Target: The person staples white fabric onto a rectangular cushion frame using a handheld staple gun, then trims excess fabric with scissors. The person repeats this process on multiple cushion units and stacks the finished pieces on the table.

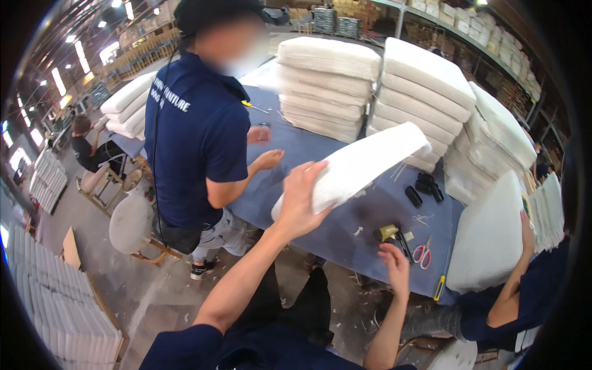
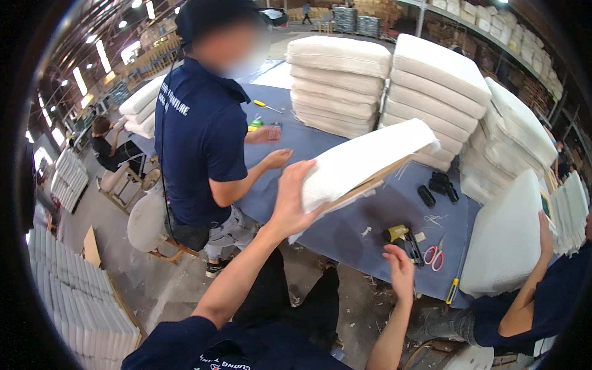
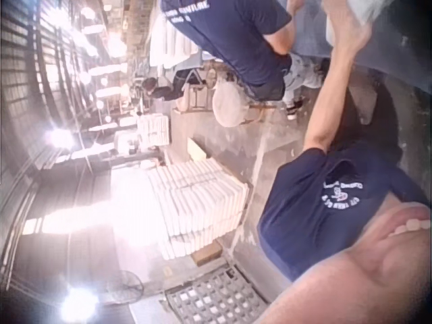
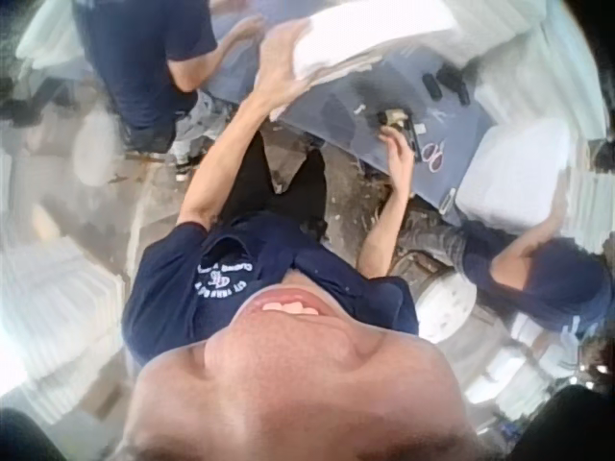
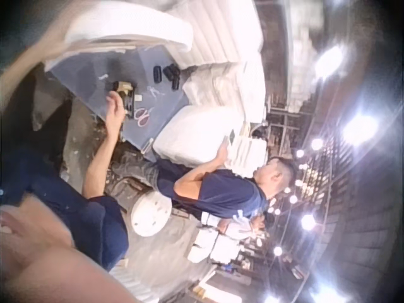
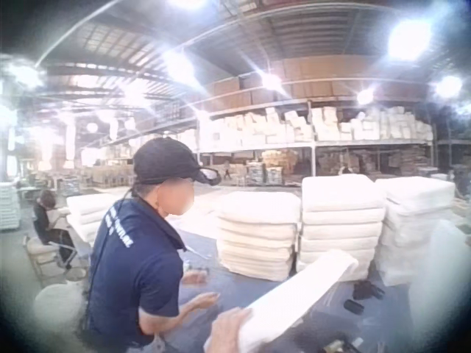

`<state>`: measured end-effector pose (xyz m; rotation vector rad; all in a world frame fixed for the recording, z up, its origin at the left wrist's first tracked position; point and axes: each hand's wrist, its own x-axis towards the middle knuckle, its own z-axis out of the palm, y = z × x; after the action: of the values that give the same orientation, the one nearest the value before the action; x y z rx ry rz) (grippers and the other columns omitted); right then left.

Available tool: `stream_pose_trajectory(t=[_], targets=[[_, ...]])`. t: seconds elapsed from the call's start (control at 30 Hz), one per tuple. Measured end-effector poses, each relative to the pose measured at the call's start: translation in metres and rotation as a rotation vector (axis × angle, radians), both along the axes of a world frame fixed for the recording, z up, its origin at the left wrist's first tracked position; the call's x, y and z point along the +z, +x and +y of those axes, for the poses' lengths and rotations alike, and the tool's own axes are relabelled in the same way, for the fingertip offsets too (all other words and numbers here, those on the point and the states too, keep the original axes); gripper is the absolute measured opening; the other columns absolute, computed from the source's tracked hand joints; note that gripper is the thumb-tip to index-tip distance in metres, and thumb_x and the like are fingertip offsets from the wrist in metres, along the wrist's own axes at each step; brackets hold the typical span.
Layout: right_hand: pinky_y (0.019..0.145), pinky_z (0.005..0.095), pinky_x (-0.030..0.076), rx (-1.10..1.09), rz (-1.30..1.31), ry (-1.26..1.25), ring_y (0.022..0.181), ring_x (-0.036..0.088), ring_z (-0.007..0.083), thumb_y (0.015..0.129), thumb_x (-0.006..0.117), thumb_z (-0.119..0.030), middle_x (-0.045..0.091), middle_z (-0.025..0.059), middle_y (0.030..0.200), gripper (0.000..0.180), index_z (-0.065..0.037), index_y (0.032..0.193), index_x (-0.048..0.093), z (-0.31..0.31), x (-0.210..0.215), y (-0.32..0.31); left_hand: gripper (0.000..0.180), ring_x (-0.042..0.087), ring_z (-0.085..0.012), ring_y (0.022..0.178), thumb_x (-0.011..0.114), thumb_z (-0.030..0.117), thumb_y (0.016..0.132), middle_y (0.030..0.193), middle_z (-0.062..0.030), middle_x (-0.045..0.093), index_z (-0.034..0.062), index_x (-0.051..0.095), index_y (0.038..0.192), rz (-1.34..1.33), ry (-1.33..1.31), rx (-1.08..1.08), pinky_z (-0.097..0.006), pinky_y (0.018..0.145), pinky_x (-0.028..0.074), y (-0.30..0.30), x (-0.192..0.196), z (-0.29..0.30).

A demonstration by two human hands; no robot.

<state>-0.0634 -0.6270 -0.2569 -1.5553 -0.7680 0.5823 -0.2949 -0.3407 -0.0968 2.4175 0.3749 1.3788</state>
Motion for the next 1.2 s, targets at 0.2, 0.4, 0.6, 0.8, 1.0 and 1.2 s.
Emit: stream_pose_trajectory(t=[0.2, 0.4, 0.6, 0.8, 1.0, 1.2], targets=[[0.104, 0.0386, 0.054, -0.141, 0.036, 0.228, 0.134, 0.062, 0.0265, 0.109, 0.064, -0.020, 0.059, 0.0167, 0.155, 0.055, -0.003, 0.159, 0.047, -0.009, 0.073, -0.045, 0.099, 0.052, -0.0384, 0.139, 0.089, 0.019, 0.075, 0.150, -0.0175, 0.054, 0.0072, 0.040, 0.160, 0.127, 0.026, -0.127, -0.050, 0.115, 0.039, 0.006, 0.043, 0.013], [0.127, 0.0615, 0.029, -0.506, -0.962, -0.009, 0.166, 0.017, 0.0411, 0.089, 0.087, -0.039, 0.014, 0.0201, 0.181, 0.108, -0.010, 0.173, 0.027, 0.026, 0.084, -0.060, 0.101, 0.035, -0.0400, 0.158, 0.091, 0.014, 0.068, 0.158, -0.0154, 0.047, 0.0169, 0.044, 0.157, 0.310, 0.086, -0.080, -0.059, 0.123, 0.028, -0.047, 0.007, -0.005], [0.130, 0.0586, 0.023, -0.098, -1.575, -0.116, 0.154, 0.045, 0.0389, 0.080, 0.085, -0.060, 0.056, 0.0162, 0.160, 0.092, -0.007, 0.151, 0.060, 0.078, 0.115, -0.030, 0.098, 0.030, -0.0429, 0.160, 0.087, 0.012, 0.074, 0.168, -0.0216, 0.037, 0.0139, 0.042, 0.161, 0.291, -0.113, 0.260, -0.058, 0.125, 0.028, -0.111, -0.082, -0.007], [0.111, 0.0516, 0.042, 0.029, -1.414, 0.160, 0.122, 0.067, 0.0297, 0.077, 0.085, -0.058, 0.073, 0.0071, 0.128, 0.073, -0.010, 0.131, 0.071, 0.163, 0.055, -0.057, 0.103, 0.048, -0.0438, 0.150, 0.079, 0.020, 0.091, 0.168, -0.0257, 0.042, 0.0071, 0.019, 0.173, 0.421, -0.597, 0.473, -0.051, 0.119, 0.046, -0.163, -0.151, -0.010], [0.114, 0.0535, 0.039, 0.248, -1.129, -0.093, 0.140, 0.057, 0.0342, 0.080, 0.087, -0.043, 0.065, 0.0103, 0.148, 0.073, -0.011, 0.142, 0.065, 0.158, -0.007, -0.115, 0.064, 0.063, -0.0417, 0.134, 0.068, 0.039, 0.103, 0.145, -0.0195, 0.066, 0.0147, 0.052, 0.160, 0.773, -0.897, 0.497, -0.052, 0.107, 0.053, -0.167, -0.144, -0.051], [0.106, 0.0480, 0.052, 0.829, -0.527, -0.130, 0.127, 0.067, 0.0366, 0.096, 0.077, -0.022, 0.073, 0.0179, 0.136, 0.033, -0.005, 0.124, 0.076, 0.132, -0.030, -0.036, 0.061, 0.066, -0.0407, 0.130, 0.063, 0.047, 0.104, 0.141, -0.0191, 0.070, 0.0152, 0.058, 0.156, 0.650, -1.152, 0.602, -0.050, 0.110, 0.052, -0.158, -0.157, -0.083]])
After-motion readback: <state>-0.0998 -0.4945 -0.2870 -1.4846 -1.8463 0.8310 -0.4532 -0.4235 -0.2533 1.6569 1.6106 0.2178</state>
